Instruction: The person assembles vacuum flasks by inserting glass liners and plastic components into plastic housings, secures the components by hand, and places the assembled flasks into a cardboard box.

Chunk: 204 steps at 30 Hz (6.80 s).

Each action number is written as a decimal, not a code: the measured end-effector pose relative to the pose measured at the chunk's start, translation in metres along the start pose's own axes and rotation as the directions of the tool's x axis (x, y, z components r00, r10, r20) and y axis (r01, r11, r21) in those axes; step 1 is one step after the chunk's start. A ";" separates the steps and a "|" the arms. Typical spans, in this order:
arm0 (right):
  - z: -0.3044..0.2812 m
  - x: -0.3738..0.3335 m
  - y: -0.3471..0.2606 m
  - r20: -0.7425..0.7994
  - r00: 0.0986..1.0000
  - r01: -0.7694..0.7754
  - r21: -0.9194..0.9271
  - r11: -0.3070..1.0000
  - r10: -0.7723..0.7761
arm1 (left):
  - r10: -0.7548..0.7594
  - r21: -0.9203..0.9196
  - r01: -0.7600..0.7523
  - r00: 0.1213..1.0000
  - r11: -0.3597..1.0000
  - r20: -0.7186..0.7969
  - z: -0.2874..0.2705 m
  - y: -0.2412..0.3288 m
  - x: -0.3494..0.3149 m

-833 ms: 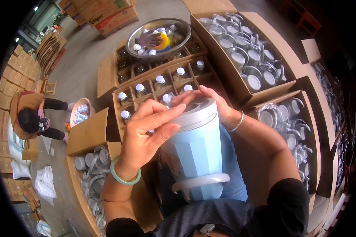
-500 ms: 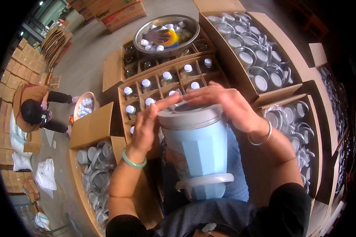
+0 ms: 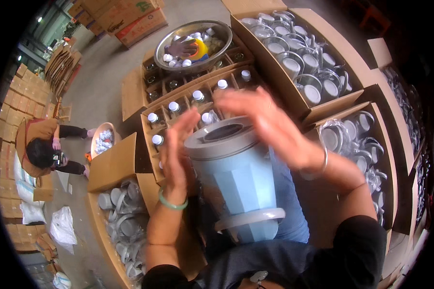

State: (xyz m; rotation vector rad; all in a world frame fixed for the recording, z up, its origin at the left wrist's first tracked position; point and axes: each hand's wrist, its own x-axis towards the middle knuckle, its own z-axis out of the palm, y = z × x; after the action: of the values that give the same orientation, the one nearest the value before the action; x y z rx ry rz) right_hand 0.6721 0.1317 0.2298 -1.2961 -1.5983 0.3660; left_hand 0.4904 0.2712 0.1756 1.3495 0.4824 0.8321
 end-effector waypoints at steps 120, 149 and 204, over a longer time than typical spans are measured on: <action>-0.003 0.073 0.086 0.340 0.645 -0.525 -0.453 0.720 0.684 | -0.113 0.840 0.046 0.993 0.541 0.019 -0.101 -0.136 0.105; -0.028 -0.040 0.092 0.208 0.748 -0.649 0.428 0.629 0.631 | 0.328 0.879 -0.348 0.913 0.326 0.240 -0.051 -0.061 0.072; 0.057 -0.163 0.004 0.010 0.982 -0.166 -0.444 0.881 0.190 | 0.244 0.788 -0.419 0.907 0.451 0.343 -0.016 0.031 -0.249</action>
State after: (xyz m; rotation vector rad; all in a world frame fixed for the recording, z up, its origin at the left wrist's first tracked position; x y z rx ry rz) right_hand 0.6145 0.0119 0.1190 -1.8020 -1.6700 0.1502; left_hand 0.3136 0.0929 0.1639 2.5129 0.5051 0.7913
